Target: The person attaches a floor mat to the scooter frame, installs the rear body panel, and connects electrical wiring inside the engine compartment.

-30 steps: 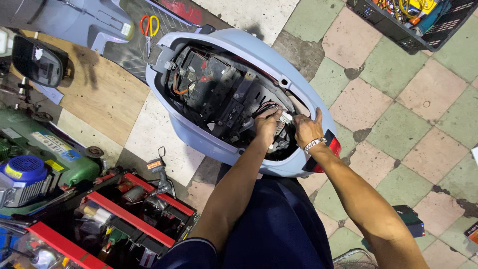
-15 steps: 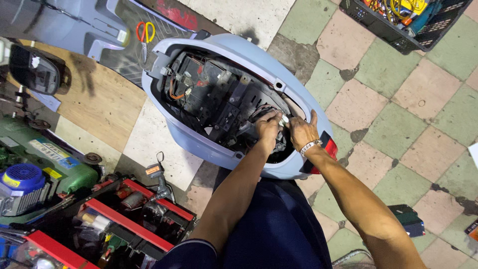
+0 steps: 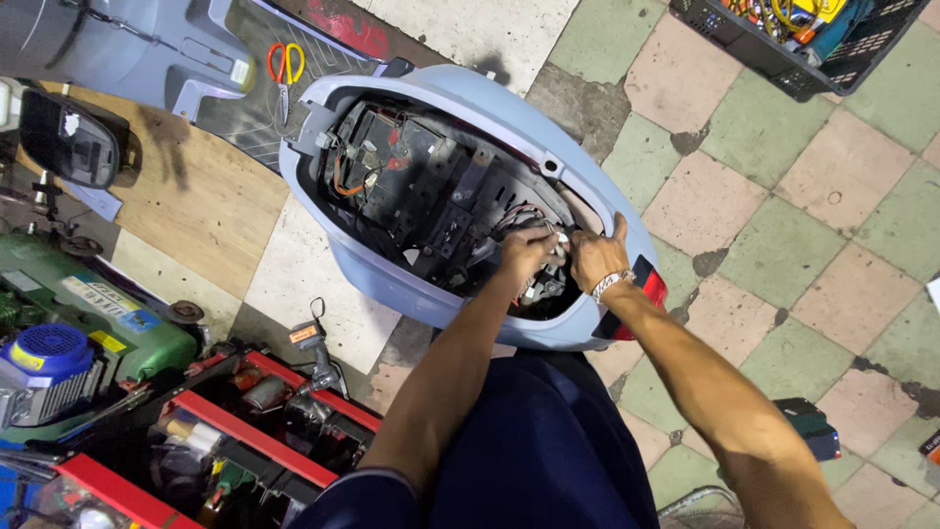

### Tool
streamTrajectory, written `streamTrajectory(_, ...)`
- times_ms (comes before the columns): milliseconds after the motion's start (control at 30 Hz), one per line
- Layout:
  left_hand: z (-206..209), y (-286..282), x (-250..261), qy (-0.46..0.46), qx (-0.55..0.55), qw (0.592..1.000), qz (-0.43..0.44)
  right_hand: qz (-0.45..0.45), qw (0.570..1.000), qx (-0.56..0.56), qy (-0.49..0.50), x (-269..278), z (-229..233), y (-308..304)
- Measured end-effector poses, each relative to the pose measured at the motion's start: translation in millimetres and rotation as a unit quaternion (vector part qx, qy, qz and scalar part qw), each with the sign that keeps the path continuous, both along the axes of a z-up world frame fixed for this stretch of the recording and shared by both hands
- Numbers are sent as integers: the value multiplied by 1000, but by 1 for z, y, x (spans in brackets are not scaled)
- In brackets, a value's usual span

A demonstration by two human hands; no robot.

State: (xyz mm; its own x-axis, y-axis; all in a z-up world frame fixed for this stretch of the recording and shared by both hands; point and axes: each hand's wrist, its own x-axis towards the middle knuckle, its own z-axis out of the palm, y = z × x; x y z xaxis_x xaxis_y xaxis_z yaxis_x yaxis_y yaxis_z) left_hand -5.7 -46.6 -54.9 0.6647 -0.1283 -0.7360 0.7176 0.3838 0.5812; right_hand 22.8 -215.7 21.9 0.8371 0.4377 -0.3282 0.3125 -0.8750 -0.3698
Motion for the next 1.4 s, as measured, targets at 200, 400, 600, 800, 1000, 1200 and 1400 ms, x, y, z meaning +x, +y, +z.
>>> streamTrajectory(200,-12,-18,-1,-96,90,978,161,47,968,-10,248,52,-10,-18)
streamTrajectory(400,-20,-14,-26,-250,172,936,179,132,937,-68,317,86,-3,-18)
streamTrajectory(600,9,-24,-35,-94,102,990,-21,141,947,-103,270,96,16,-3)
streamTrajectory(800,40,-23,-22,-21,237,971,10,66,966,-119,220,92,53,8)
streamTrajectory(1000,72,-20,-5,-40,44,995,74,-102,960,57,255,65,60,-10)
streamTrajectory(1200,29,-34,4,-97,76,992,18,-126,932,181,288,49,58,-22)
streamTrajectory(1400,-2,-28,-9,31,-83,993,72,-138,920,204,304,43,53,-32)
